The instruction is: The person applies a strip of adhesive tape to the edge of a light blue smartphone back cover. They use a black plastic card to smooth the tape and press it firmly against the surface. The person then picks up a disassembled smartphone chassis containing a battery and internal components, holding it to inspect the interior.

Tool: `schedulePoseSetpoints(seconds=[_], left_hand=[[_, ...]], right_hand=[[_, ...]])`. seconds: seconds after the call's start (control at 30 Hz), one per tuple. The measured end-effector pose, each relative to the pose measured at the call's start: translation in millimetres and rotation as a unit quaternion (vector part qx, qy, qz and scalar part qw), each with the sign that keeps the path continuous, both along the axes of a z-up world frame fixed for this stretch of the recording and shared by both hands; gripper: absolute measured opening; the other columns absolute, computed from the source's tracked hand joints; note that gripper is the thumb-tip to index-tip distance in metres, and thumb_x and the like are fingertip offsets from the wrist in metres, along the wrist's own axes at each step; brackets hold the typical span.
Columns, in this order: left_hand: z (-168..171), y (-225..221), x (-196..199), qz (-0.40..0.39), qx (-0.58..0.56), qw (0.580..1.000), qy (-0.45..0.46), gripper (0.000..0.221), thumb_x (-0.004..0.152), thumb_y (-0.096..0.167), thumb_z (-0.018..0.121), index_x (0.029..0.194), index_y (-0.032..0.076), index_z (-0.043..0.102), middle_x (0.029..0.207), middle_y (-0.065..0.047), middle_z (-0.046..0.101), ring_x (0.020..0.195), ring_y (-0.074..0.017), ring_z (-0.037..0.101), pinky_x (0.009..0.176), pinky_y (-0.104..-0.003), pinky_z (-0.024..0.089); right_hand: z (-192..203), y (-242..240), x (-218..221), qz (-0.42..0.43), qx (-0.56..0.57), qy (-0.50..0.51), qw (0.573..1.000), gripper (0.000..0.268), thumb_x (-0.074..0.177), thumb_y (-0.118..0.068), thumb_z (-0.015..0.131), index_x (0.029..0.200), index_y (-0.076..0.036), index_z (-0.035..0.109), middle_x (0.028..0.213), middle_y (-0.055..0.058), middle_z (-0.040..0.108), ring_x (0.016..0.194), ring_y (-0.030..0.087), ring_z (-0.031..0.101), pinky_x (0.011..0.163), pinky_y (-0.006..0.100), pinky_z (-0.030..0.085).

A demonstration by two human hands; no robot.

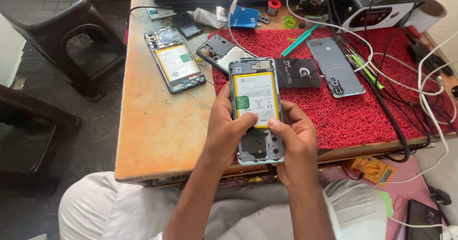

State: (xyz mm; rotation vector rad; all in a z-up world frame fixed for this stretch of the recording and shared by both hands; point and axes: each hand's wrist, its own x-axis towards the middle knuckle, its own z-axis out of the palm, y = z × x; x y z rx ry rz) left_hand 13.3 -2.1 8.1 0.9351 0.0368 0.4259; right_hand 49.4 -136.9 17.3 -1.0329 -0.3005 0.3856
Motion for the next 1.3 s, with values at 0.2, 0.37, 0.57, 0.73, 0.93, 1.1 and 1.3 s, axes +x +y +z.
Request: schedulePoseSetpoints(seconds=[0.2,0.37,0.57,0.73,0.93,1.1,1.3], left_hand=[[-1,-2,-10,-0.041,0.082,0.995,-0.035,0.078,0.082,-0.011,0.059,0.155,-0.002,0.033,0.136,-0.015,0.062,0.124,-0.0215,0.065,0.108,-0.037,0.053],[1,-4,-19,-0.097,0.086,0.991,-0.034,0.089,0.086,-0.009,0.063,0.163,-0.001,0.019,0.147,-0.017,0.054,0.136,-0.0224,0.057,0.117,-0.038,0.047],[7,-5,-24,-0.093,0.073,0.993,-0.014,0.09,0.088,-0.01,0.06,0.166,-0.001,0.016,0.152,-0.017,0.051,0.139,-0.023,0.055,0.119,-0.039,0.045],[10,-7,-23,-0.089,0.033,0.995,0.027,0.089,0.089,-0.01,0.059,0.166,-0.002,0.015,0.152,-0.019,0.052,0.139,-0.0248,0.056,0.12,-0.039,0.045],[12,-6,-21,-0.089,-0.021,0.993,0.079,0.098,0.085,-0.006,0.059,0.168,0.002,0.006,0.151,-0.021,0.053,0.137,-0.0257,0.057,0.117,-0.038,0.043],[13,-3,-18,-0.069,0.021,0.991,0.11,0.103,0.086,-0.002,0.062,0.169,0.004,0.002,0.154,-0.023,0.055,0.142,-0.0277,0.057,0.121,-0.041,0.038],[19,-3,-15,-0.087,-0.038,0.993,0.077,0.104,0.086,0.002,0.064,0.166,0.006,-0.002,0.157,-0.021,0.046,0.145,-0.0285,0.05,0.12,-0.043,0.037]], right_hand=[[-3,-6,2,-0.025,0.046,0.03,0.998,0.048,0.088,-0.003,0.054,0.134,0.012,0.053,0.115,0.02,0.069,0.1,0.023,0.071,0.094,0.037,0.057],[-12,-12,4,-0.026,0.081,0.032,0.996,0.05,0.09,-0.004,0.053,0.137,0.015,0.051,0.12,0.021,0.067,0.106,0.025,0.069,0.1,0.038,0.055],[-20,-14,4,-0.034,0.064,0.003,0.997,0.056,0.09,-0.007,0.055,0.141,0.016,0.048,0.123,0.026,0.065,0.108,0.028,0.069,0.1,0.04,0.055],[-22,-18,6,-0.047,0.038,0.051,0.997,0.06,0.089,-0.009,0.055,0.142,0.019,0.047,0.125,0.03,0.065,0.108,0.031,0.07,0.1,0.042,0.055],[-28,-36,17,-0.01,-0.023,0.123,0.992,0.068,0.086,-0.009,0.062,0.147,0.014,0.044,0.132,0.033,0.063,0.119,0.035,0.066,0.105,0.051,0.051],[-40,-53,26,0.022,-0.048,0.126,0.991,0.071,0.089,-0.012,0.067,0.152,0.012,0.042,0.141,0.03,0.06,0.127,0.036,0.062,0.109,0.052,0.046],[-45,-58,27,0.021,-0.043,0.131,0.99,0.075,0.088,-0.015,0.066,0.154,0.01,0.04,0.142,0.03,0.058,0.13,0.036,0.06,0.11,0.052,0.045]])
